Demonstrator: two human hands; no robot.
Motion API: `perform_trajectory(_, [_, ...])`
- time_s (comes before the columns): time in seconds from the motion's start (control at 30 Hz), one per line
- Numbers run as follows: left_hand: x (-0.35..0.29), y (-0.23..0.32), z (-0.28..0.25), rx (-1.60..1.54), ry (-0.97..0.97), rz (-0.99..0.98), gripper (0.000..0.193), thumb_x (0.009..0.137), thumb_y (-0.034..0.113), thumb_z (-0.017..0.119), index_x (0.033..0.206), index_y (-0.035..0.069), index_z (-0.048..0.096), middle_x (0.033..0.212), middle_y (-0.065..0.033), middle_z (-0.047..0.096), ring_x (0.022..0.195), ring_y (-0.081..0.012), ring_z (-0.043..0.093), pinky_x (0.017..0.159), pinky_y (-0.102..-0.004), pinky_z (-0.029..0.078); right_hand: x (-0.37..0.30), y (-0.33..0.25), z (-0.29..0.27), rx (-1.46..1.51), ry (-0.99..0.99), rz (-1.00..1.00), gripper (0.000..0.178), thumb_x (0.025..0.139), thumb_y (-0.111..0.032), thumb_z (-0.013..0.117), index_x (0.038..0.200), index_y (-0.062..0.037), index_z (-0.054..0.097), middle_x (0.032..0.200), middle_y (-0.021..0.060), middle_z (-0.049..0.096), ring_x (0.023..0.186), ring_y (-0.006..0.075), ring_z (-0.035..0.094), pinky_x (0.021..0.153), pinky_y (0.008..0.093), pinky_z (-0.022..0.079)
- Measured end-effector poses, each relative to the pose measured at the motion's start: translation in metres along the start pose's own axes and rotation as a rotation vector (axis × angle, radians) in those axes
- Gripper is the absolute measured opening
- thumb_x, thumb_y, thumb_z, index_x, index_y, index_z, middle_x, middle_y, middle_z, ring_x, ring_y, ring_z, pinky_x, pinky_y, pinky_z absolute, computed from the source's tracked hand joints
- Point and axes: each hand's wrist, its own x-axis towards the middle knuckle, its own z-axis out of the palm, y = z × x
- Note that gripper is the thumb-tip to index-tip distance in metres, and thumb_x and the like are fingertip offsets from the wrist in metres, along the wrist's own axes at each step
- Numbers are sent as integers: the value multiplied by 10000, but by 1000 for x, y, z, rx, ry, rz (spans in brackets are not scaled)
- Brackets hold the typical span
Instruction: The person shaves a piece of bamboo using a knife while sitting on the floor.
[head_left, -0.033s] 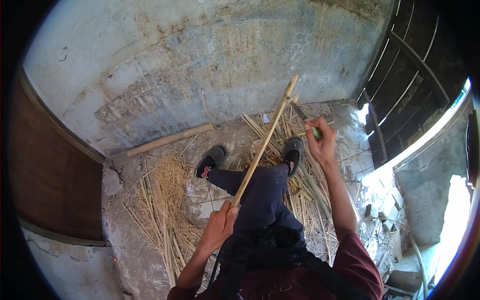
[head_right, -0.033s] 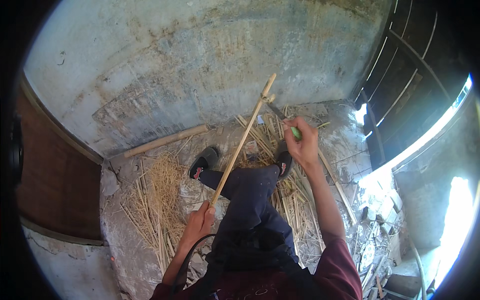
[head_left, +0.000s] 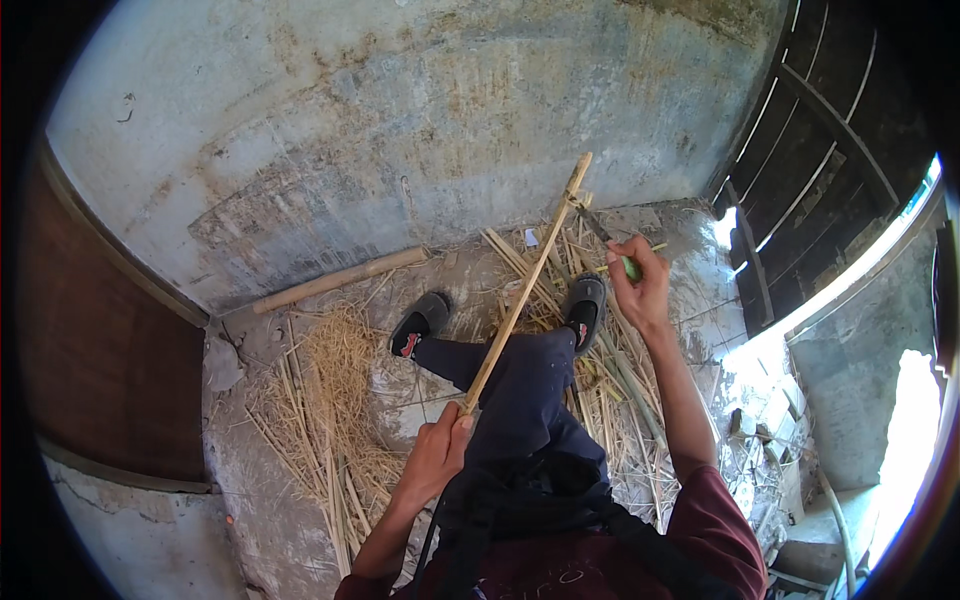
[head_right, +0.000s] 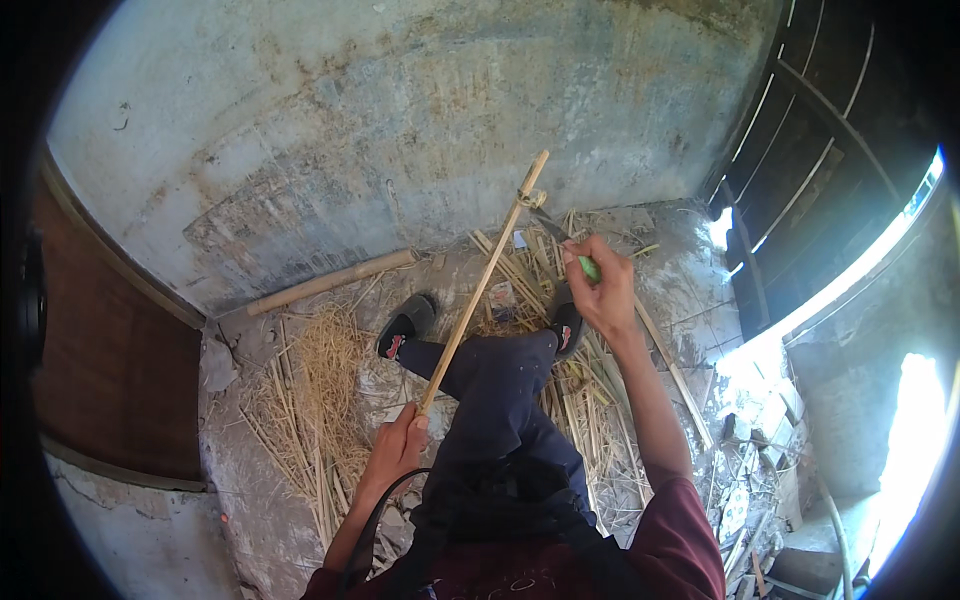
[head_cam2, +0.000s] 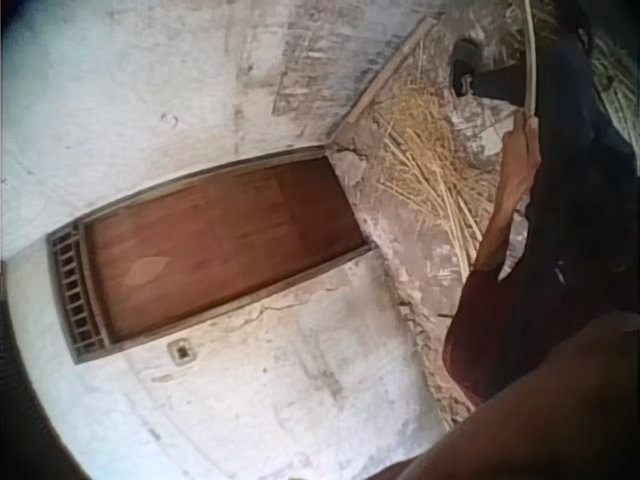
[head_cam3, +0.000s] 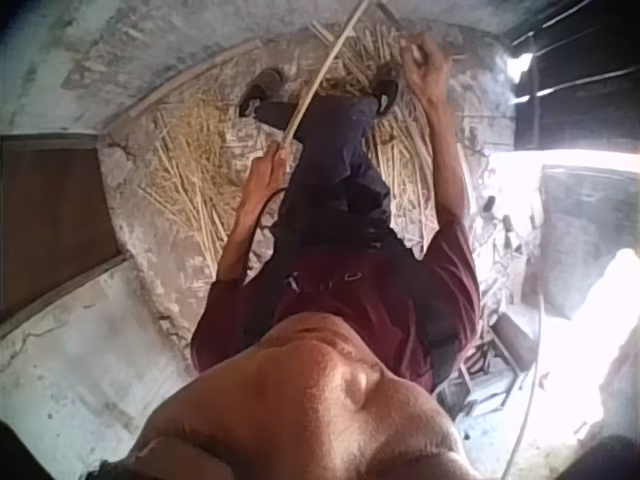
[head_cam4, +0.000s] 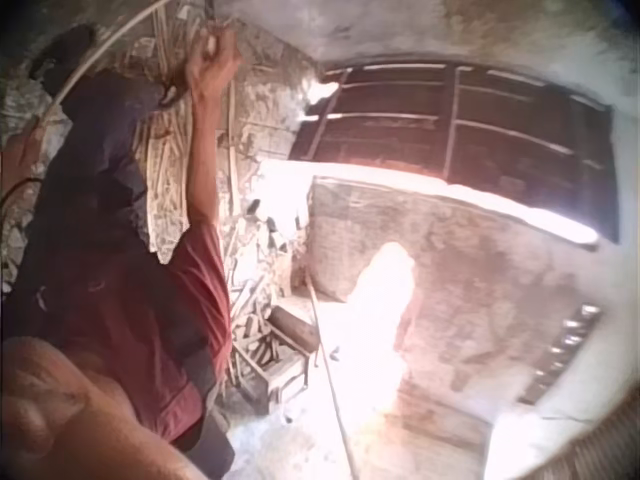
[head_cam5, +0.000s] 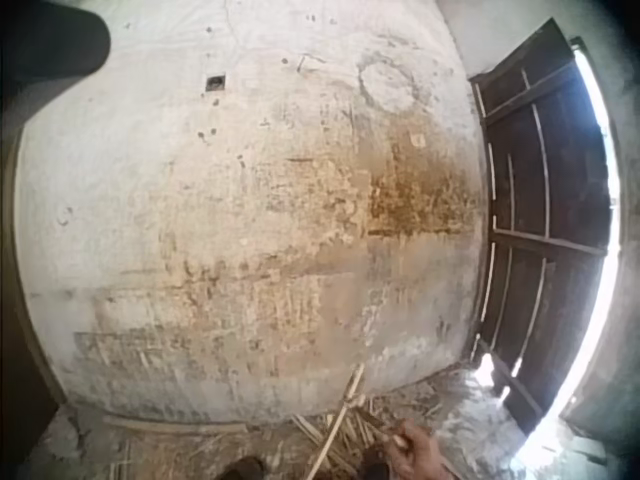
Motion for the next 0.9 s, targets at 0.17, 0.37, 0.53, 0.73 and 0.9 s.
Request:
perform_trajectory(0.17, [5,2,-1,12,-24,-42,299,1143,274,461,1048,-3,522,667,-212,566,650,-436,623,627,-494,439,-10,2,-8,-7,-27,204,83,965,-62,712,1003,4,682,898,136,771,774,207,743,708,328,555])
perform_trajectory(0.37, [13,9,1,-49,-15,-8,284,1142,265,493,1029,4,501,631,-192,517,577,-390,598,576,-462,410,-26,-33,4,86,-237,92,106,933,-68,755,988,-9,687,907,154,762,763,282,758,674,371,568])
perform_trajectory(0.53, [18,12,2,-25,-22,-3,311,1138,278,534,993,6,498,615,-163,482,519,-303,536,551,-436,383,-28,-56,9,97,-287,-88,136,908,-61,783,976,-11,677,906,133,762,741,307,752,640,396,560])
perform_trajectory(0.73, [22,9,4,-67,71,69,317,1131,276,564,972,9,502,605,-130,464,508,-233,487,537,-404,361,-32,-57,4,50,-252,5,144,923,-72,773,1019,-16,681,905,126,756,724,297,741,633,381,552])
perform_trajectory(0.9, [24,-1,1,-103,168,57,318,1128,268,577,956,12,498,614,-122,458,508,-208,477,529,-391,356,-20,-5,-19,-55,43,326,185,968,-112,700,1128,-45,636,892,178,752,777,393,738,689,468,554])
